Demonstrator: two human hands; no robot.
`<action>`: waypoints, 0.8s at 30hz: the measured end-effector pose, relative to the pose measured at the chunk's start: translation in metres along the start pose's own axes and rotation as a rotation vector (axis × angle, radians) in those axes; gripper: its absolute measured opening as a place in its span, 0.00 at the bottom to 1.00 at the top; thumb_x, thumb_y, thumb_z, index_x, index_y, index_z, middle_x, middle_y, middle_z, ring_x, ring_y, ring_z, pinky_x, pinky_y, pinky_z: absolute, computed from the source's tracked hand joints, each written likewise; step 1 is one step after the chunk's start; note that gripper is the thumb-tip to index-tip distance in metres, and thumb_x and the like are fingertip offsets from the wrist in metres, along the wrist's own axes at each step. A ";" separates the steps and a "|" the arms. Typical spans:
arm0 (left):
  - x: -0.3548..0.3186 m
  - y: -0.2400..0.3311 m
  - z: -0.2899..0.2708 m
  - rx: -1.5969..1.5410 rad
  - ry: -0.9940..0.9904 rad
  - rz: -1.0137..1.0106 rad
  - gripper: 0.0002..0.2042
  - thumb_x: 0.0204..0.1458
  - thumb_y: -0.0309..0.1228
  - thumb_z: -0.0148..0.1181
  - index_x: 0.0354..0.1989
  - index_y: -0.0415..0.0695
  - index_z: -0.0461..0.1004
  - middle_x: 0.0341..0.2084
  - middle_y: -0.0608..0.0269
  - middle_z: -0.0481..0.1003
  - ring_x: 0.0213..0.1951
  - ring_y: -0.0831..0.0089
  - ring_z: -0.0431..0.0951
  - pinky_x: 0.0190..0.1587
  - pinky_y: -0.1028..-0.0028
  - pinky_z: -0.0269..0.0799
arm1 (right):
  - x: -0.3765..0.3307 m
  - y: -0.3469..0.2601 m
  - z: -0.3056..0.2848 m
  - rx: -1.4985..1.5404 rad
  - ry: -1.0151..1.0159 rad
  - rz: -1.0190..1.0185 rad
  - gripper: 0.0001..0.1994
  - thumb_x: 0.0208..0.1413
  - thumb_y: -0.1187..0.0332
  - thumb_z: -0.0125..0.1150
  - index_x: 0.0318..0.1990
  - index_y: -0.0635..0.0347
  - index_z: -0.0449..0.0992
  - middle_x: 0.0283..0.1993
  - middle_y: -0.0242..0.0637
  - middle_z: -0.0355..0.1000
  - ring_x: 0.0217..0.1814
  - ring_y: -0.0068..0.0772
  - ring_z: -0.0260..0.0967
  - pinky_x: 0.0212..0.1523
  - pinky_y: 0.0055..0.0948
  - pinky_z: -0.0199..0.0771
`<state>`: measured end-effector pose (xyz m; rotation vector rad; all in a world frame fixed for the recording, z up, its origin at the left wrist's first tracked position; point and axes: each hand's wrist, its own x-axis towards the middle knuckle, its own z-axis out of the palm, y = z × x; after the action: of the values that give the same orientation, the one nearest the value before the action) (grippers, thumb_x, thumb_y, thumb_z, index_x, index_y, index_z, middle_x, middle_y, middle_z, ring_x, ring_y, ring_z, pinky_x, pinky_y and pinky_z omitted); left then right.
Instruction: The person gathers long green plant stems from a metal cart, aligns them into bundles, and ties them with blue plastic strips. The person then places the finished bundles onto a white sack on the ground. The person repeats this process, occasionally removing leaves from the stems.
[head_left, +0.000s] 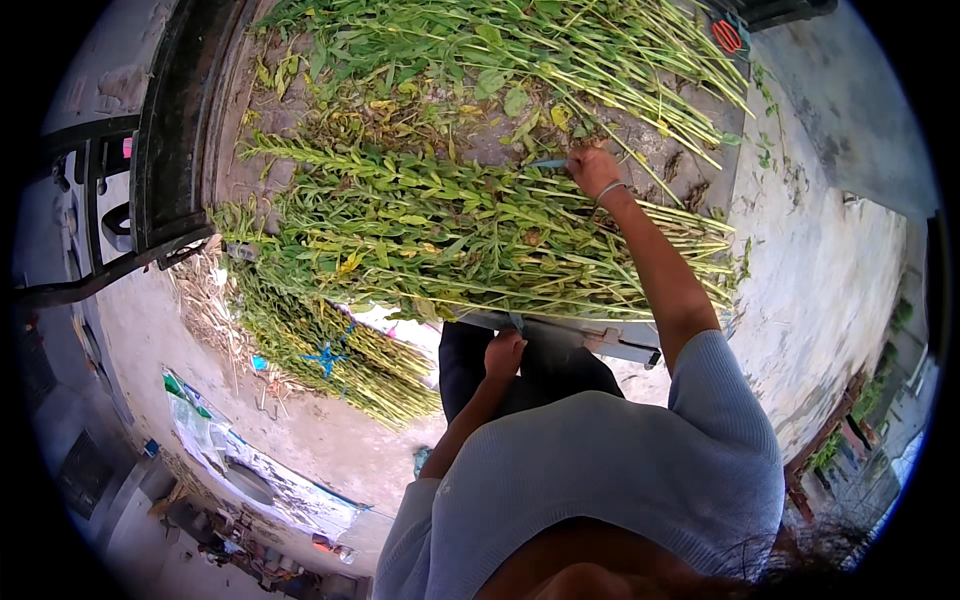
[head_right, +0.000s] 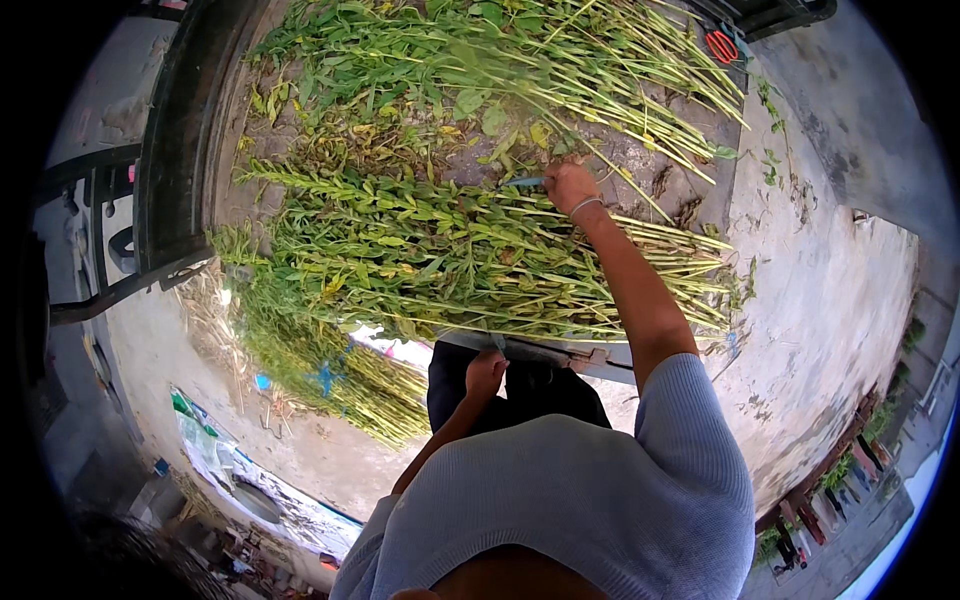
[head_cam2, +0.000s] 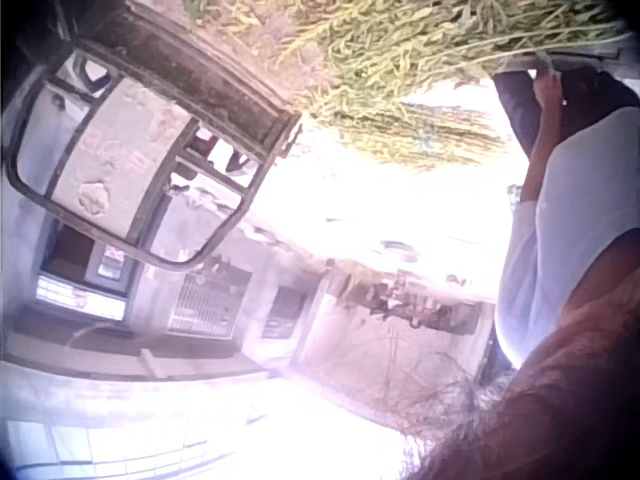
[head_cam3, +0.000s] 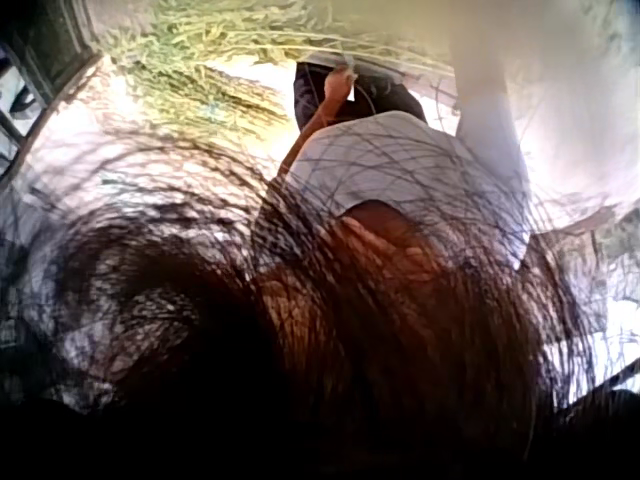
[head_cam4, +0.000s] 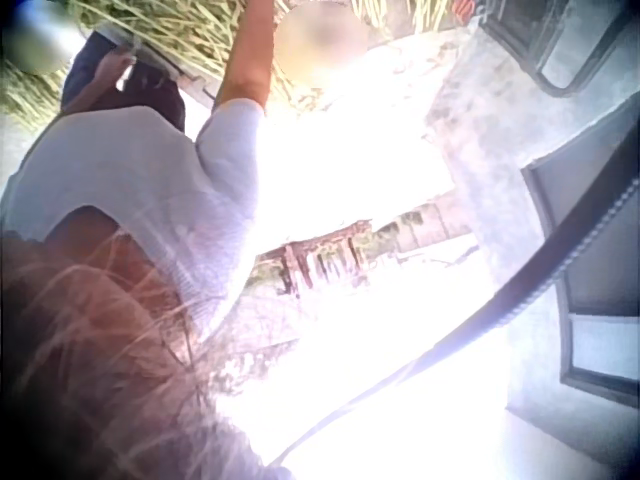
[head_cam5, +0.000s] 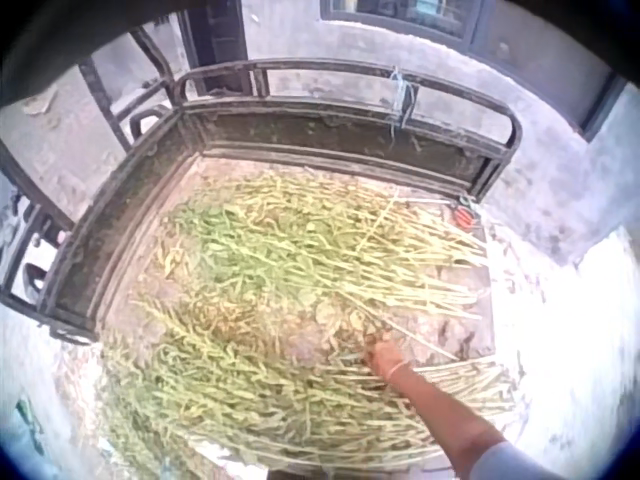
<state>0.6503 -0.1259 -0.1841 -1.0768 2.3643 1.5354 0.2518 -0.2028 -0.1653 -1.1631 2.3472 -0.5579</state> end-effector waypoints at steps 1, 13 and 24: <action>0.003 0.002 0.000 -0.053 -0.076 -0.031 0.07 0.40 0.32 0.57 0.21 0.42 0.69 0.27 0.56 0.71 0.32 0.56 0.71 0.32 0.63 0.67 | 0.003 -0.003 -0.001 0.029 0.032 -0.012 0.04 0.44 0.67 0.57 0.26 0.57 0.73 0.20 0.44 0.68 0.24 0.47 0.67 0.26 0.38 0.67; 0.025 0.041 -0.035 -0.958 0.033 -0.219 0.03 0.47 0.24 0.56 0.24 0.40 0.70 0.37 0.60 0.69 0.31 0.72 0.72 0.36 0.74 0.70 | -0.007 -0.028 0.014 0.399 -0.018 0.048 0.11 0.47 0.62 0.55 0.23 0.62 0.70 0.19 0.45 0.66 0.20 0.45 0.64 0.24 0.38 0.64; 0.073 0.109 -0.119 -0.810 -0.065 -0.136 0.07 0.56 0.28 0.45 0.25 0.44 0.61 0.14 0.72 0.59 0.17 0.84 0.58 0.21 0.81 0.58 | -0.144 -0.175 -0.016 0.355 0.154 -0.165 0.07 0.45 0.66 0.52 0.24 0.59 0.65 0.21 0.41 0.63 0.22 0.45 0.64 0.21 0.40 0.63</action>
<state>0.5601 -0.2367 -0.0792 -1.2332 1.5687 2.4919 0.4309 -0.1812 -0.0261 -1.1829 2.1643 -1.1075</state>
